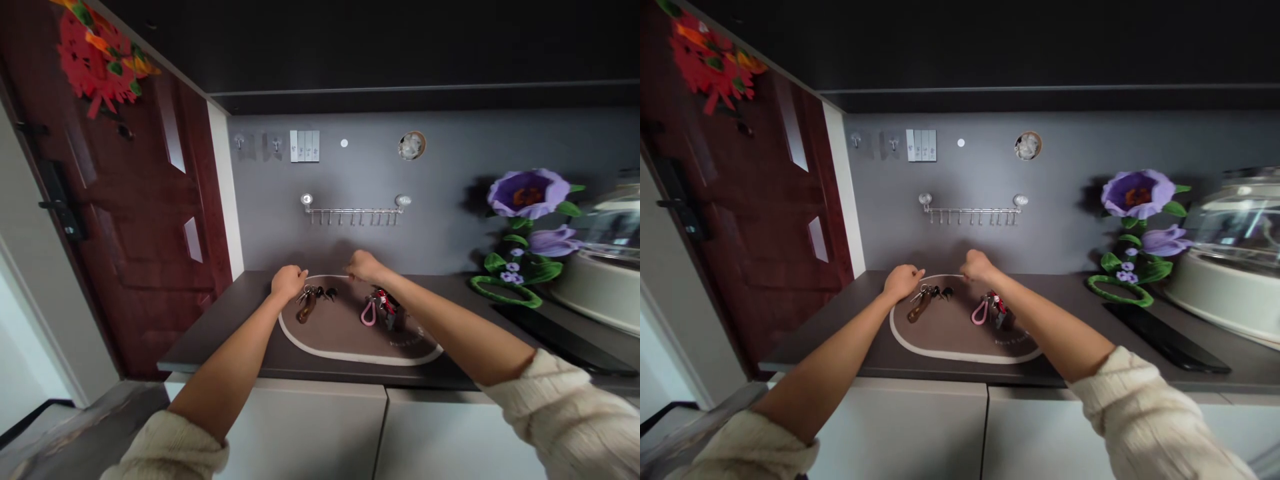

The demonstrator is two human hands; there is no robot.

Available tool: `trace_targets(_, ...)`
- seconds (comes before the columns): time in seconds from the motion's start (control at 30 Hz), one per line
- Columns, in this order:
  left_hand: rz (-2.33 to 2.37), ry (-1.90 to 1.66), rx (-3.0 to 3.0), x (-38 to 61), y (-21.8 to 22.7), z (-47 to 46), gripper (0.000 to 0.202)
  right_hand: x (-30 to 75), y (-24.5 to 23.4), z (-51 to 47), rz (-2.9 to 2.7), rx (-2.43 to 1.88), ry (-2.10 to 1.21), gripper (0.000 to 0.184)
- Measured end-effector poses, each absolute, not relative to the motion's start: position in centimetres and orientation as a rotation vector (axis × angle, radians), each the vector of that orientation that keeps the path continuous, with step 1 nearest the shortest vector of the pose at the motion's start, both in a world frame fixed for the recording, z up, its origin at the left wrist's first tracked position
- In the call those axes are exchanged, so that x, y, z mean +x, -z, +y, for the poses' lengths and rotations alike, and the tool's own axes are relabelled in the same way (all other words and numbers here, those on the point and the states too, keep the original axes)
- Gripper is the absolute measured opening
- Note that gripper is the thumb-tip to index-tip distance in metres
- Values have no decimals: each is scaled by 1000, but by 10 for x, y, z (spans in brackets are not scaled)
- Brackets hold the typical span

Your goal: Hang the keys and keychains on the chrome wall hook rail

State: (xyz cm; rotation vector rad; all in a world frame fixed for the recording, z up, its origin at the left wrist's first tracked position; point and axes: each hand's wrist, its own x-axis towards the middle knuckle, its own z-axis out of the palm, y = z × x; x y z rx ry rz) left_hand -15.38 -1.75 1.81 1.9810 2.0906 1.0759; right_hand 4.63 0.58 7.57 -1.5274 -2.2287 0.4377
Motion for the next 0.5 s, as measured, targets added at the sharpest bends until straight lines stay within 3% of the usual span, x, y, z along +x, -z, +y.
trace_targets(0.2,1577,-1282,1735,-153,-20,-20,25,54,-72,-22,-2615,-1501,-702,31)
trace_targets(0.3,1127,-1244,1559,-152,-27,-28,28,64,-92,-23,-2686,-1312,-1135,29)
trace_targets(0.4,806,-1228,1423,-152,-34,-34,37,73,-100,-19,-2395,-974,-1588,36)
trace_targets(0.5,694,-1197,1297,-156,-35,-32,52,80,-88,-11,-1944,-743,-1804,52)
